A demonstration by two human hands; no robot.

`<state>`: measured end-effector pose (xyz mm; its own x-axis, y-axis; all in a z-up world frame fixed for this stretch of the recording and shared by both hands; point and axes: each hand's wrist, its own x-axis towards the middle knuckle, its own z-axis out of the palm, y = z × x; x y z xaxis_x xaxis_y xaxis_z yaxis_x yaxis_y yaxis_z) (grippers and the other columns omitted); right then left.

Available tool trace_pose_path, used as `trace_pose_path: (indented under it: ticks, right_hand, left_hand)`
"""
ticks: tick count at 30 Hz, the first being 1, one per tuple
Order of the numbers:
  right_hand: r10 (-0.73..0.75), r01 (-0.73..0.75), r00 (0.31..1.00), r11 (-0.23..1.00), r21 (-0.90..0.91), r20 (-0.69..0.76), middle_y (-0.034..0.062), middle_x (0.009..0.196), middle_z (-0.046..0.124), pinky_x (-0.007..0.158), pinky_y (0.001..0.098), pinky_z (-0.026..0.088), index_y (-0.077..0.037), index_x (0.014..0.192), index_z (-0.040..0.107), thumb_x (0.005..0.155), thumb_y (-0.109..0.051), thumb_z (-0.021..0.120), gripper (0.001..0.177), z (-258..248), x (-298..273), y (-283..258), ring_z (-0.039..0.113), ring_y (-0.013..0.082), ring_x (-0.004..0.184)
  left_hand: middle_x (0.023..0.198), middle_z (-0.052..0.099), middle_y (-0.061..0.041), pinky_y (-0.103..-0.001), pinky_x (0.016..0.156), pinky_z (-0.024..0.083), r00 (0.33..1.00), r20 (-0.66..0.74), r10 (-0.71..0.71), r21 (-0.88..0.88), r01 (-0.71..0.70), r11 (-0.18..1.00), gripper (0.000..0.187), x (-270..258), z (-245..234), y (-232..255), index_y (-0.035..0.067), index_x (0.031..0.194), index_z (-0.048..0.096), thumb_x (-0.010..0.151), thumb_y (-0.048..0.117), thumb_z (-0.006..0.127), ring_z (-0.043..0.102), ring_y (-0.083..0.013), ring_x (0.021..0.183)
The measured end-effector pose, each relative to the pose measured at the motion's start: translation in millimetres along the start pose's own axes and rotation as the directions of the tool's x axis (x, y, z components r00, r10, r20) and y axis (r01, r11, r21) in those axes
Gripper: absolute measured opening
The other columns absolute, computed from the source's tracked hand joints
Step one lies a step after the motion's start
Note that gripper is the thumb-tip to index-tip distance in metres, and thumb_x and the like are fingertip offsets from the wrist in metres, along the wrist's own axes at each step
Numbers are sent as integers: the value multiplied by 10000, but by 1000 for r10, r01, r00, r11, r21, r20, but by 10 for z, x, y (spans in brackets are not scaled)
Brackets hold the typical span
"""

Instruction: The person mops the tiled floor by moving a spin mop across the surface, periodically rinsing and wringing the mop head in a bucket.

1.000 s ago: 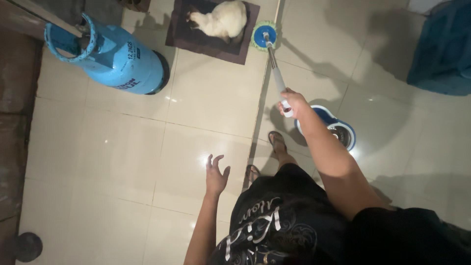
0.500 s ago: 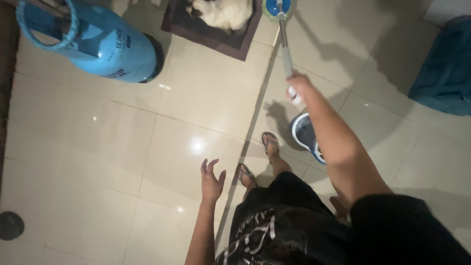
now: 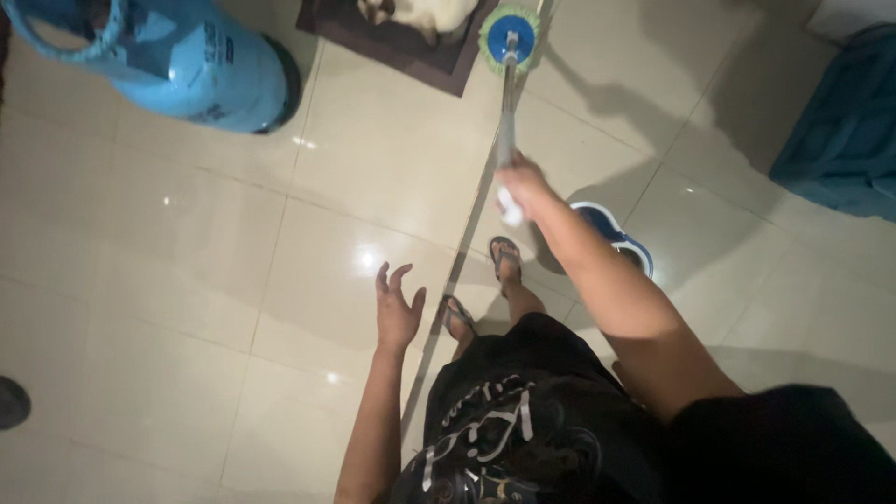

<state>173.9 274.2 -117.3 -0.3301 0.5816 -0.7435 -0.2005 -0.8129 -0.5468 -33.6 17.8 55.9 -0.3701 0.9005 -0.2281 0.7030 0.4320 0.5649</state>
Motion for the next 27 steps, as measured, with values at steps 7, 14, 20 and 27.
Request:
trace_pose_path:
  ticks: [7,14,20,27]
  right_hand:
    - [-97,37,993,779,-626,-62,179,1256,658,690,454,592,-237,1614,198,798,-53,694,972,35,-518,690,678,327,889]
    - [202,-156,975,337,-929,-91,272,1181,736,833,424,587,-216,1684,158,833,-118,672,999,-679,-2423,914,746,332,945]
    - [130,-86,991,455,-886,-30,202,1034,752,756,366,591,-244,1631,229,834,-103,714,944,-688,-3038,1518,728,242,754]
    - [83,-165,984,760,-629,-158,230,932,687,436,404,548,-177,1656,231,846,-53,685,937,-220,-2298,1516,640,278,556]
  left_hand:
    - [1519,352,-345,-506,1031,486,999,13,-34,-4,34,999,558,-506,-105,-408,139,1348,570,837,149,792,488,-515,1314]
    - [1493,375,-347,-520,1056,472,996,1,93,-6,-93,996,575,-736,-186,-833,136,1352,569,828,142,806,452,-525,1353]
    - [1520,357,-336,-501,1075,467,995,66,77,-50,-74,996,568,-839,-226,-818,148,1349,566,831,150,800,452,-506,1353]
    - [1518,348,-322,-502,1079,451,995,67,77,-14,-76,997,581,-1063,-354,-973,151,1339,567,812,148,810,438,-506,1356]
